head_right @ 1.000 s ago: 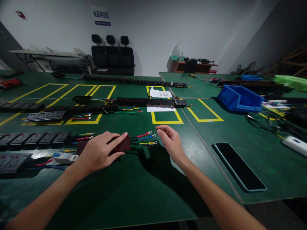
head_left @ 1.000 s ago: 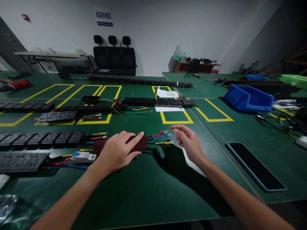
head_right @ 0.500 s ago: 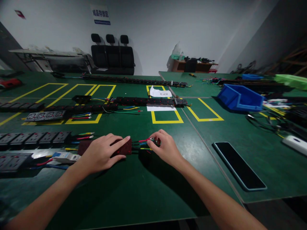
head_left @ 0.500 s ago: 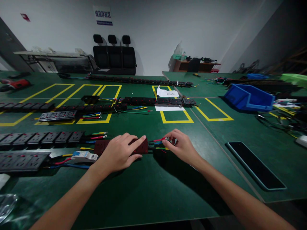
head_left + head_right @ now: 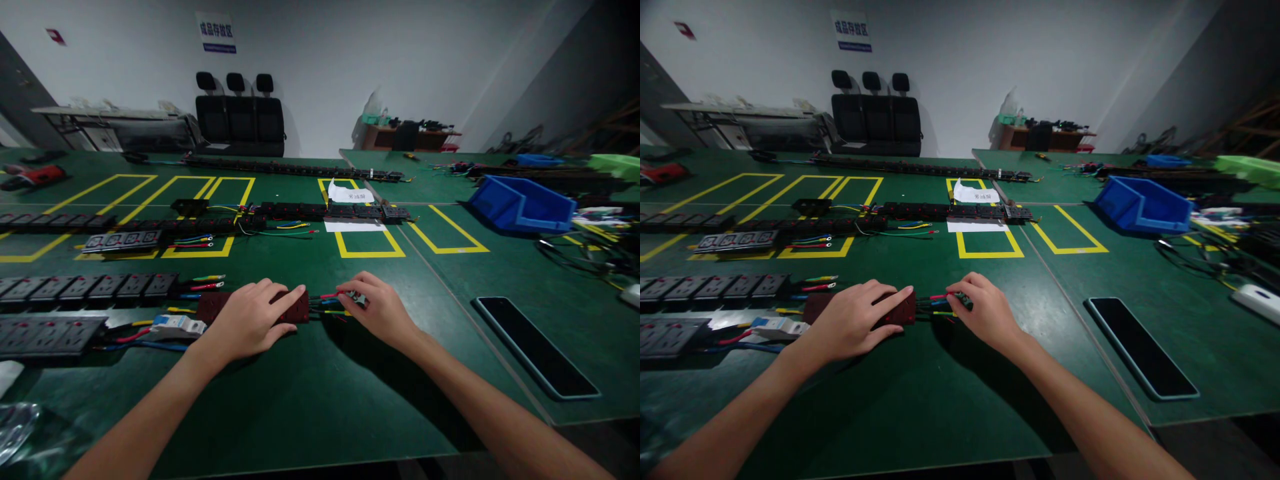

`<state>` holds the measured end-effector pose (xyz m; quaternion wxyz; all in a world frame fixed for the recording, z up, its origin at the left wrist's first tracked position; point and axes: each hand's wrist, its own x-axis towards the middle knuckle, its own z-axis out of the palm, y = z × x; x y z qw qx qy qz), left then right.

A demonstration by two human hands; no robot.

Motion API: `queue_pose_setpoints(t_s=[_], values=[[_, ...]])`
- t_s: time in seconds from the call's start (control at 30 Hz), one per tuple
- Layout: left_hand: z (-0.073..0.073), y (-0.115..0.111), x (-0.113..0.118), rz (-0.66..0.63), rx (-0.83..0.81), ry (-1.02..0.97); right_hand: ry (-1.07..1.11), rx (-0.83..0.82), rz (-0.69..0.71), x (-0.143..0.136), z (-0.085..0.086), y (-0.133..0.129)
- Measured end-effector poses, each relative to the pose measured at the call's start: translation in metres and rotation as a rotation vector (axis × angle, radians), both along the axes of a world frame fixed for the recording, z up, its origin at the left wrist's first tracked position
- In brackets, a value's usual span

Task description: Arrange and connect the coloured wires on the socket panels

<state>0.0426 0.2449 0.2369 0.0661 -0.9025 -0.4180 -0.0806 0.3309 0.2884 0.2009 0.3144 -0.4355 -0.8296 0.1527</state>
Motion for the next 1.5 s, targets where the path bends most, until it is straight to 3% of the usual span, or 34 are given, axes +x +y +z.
queue_pose_setpoints(t_s=[0.43,1.2,1.5], values=[[-0.0005,-0.0016,0.0011,-0.003,-0.012,-0.012,0.046,0.034,-0.01,-0.0033,-0.0021,0.0],[-0.0037,-0.0015,-0.0009,0.006,-0.039,0.018,-0.061,-0.224,0.008,-0.0026,0.0035,0.0001],[0.001,-0.0043,0.0022,0.022,-0.104,0.049,-0.124,-0.151,0.038,0.0004,-0.0031,0.0007]])
